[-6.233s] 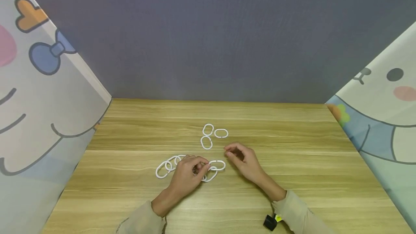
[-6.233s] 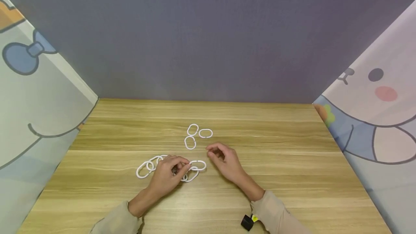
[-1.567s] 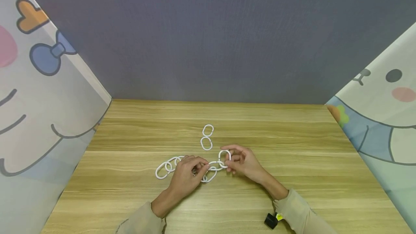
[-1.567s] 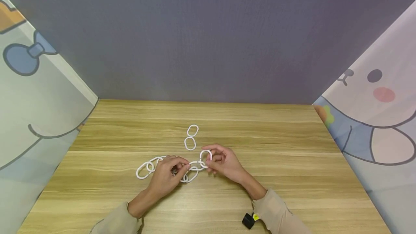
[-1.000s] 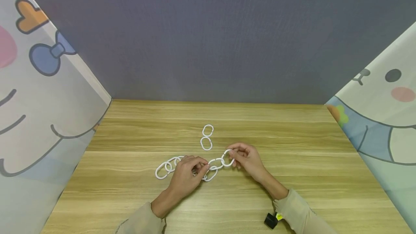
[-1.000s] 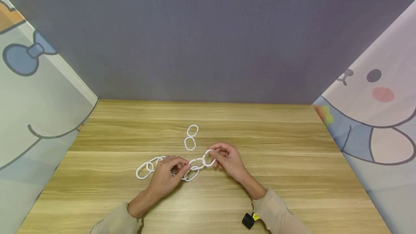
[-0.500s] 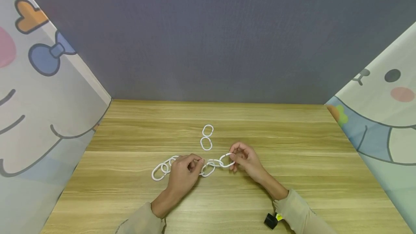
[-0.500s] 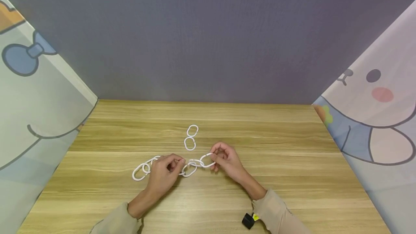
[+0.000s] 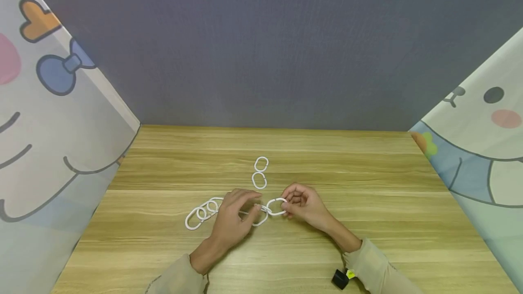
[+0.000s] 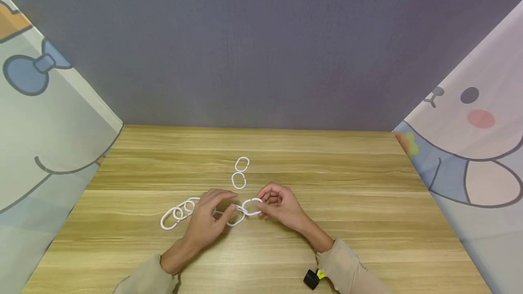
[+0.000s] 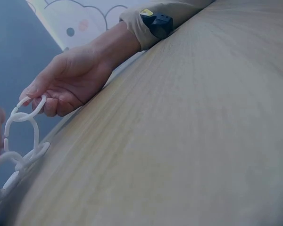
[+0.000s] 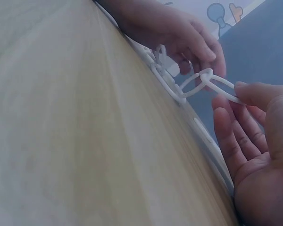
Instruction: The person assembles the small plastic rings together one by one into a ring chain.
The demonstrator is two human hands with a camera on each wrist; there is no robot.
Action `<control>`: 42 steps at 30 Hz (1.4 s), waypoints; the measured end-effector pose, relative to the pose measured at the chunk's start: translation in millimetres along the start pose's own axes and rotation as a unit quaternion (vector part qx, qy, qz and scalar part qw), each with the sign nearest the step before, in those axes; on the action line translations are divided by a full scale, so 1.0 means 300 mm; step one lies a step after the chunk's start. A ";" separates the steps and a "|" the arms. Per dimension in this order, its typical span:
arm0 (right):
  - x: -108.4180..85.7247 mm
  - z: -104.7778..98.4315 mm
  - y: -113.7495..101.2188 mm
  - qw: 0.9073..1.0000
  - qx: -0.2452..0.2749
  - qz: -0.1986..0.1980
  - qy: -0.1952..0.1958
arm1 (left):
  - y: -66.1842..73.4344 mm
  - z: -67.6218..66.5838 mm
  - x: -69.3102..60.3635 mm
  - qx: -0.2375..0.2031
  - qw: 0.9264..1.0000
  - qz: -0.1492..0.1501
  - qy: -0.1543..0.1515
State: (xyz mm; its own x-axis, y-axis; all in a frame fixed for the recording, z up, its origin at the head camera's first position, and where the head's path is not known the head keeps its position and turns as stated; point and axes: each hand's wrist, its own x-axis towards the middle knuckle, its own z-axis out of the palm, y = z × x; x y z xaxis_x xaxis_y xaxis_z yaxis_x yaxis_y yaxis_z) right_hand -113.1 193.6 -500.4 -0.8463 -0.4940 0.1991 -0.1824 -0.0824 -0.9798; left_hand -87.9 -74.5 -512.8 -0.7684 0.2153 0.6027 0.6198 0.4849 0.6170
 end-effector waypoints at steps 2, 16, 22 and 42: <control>0.000 -0.001 0.000 1.000 0.003 -0.002 -0.007 | 0.004 -0.001 -0.001 -0.010 0.999 0.009 -0.031; 0.002 0.005 0.002 0.999 0.031 -0.006 -0.037 | 0.004 0.007 0.004 -0.006 0.999 0.025 -0.023; 0.000 0.003 0.007 0.999 -0.012 -0.015 -0.031 | 0.006 0.007 0.003 -0.008 1.000 0.013 -0.019; 0.012 -0.001 0.003 0.964 -0.253 -0.069 -0.047 | 0.007 0.001 0.002 -0.013 1.000 -0.001 -0.017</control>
State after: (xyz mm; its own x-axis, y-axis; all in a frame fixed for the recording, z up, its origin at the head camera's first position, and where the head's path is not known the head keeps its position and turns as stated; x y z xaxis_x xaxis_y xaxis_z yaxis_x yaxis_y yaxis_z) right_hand -116.6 191.9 -500.6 -0.7524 -0.5864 0.3001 -0.5299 0.2683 -0.8045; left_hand -87.2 -73.0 -511.3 -0.7747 0.2431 0.5837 0.6215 0.4630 0.6320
